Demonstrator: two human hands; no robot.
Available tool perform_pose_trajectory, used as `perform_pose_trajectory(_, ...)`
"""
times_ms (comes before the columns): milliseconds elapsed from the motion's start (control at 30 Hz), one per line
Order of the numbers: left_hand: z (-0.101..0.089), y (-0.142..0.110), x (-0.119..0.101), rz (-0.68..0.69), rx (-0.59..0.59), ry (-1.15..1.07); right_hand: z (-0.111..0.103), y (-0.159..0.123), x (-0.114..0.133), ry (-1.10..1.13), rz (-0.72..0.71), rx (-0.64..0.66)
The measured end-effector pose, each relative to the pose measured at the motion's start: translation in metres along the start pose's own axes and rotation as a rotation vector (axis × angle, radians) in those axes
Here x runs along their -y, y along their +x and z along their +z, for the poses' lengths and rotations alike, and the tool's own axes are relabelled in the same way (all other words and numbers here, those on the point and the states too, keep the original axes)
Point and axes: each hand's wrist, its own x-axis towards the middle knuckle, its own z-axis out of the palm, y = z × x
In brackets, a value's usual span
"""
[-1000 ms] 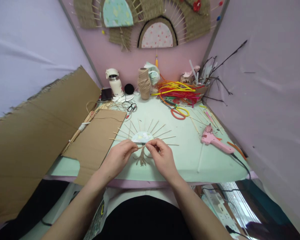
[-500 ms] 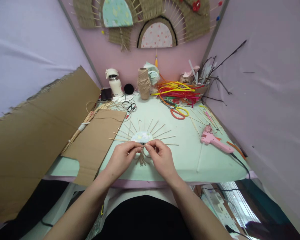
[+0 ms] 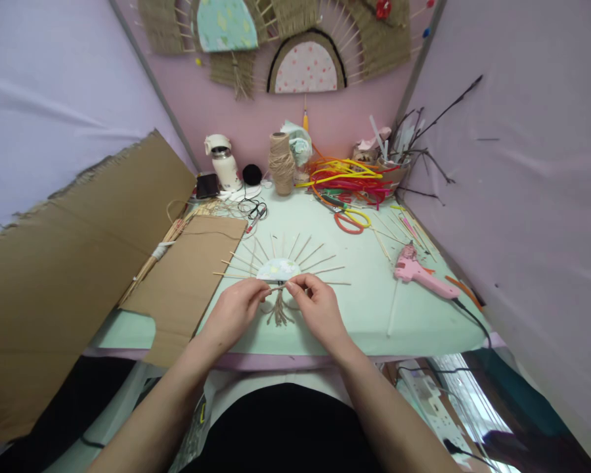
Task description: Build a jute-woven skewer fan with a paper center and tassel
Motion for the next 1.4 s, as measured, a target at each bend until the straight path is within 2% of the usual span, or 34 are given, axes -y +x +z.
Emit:
perform_pose_trajectory(67, 0.002, -0.002, 0.010, -0.003, -0.063, -0.015, -0.009, 0.004, -0.004, -0.120, -0.058, 0.007)
perform_pose_trajectory(167, 0.006, -0.006, 0.027, -0.046, -0.143, 0.023, -0.026, 0.010, -0.013, -0.413, -0.163, -0.032)
perform_pose_trajectory(267, 0.010, -0.006, 0.036, -0.096, -0.132, 0.079, -0.039, 0.013, -0.022, -0.693, -0.203, -0.028)
perform_pose_trajectory(367, 0.011, -0.003, 0.033, -0.114, -0.107, 0.118, -0.040, 0.015, -0.024, -0.816, -0.213, -0.002)
perform_pose_trajectory(500, 0.013, 0.001, 0.025, -0.093, -0.110, 0.146, -0.031, 0.019, -0.023, -0.846, -0.210, 0.029)
perform_pose_trajectory(667, 0.016, 0.004, 0.025, -0.063, -0.114, 0.137, -0.023, 0.024, -0.020, -0.853, -0.171, 0.051)
perform_pose_trajectory(900, 0.011, 0.003, 0.024, 0.072, -0.259, 0.110, -0.032, 0.027, -0.005, -0.763, -0.259, -0.022)
perform_pose_trajectory(1067, -0.004, 0.003, 0.013, 0.158, -0.373, 0.112, -0.043, 0.028, 0.015, -0.705, -0.310, -0.029)
perform_pose_trajectory(1267, -0.035, 0.002, -0.010, 0.198, -0.452, 0.102, -0.056, 0.024, 0.040, -0.657, -0.354, -0.088)
perform_pose_trajectory(1400, -0.050, -0.005, -0.022, 0.181, -0.326, 0.092, -0.060, 0.019, 0.049, -0.654, -0.352, -0.091)
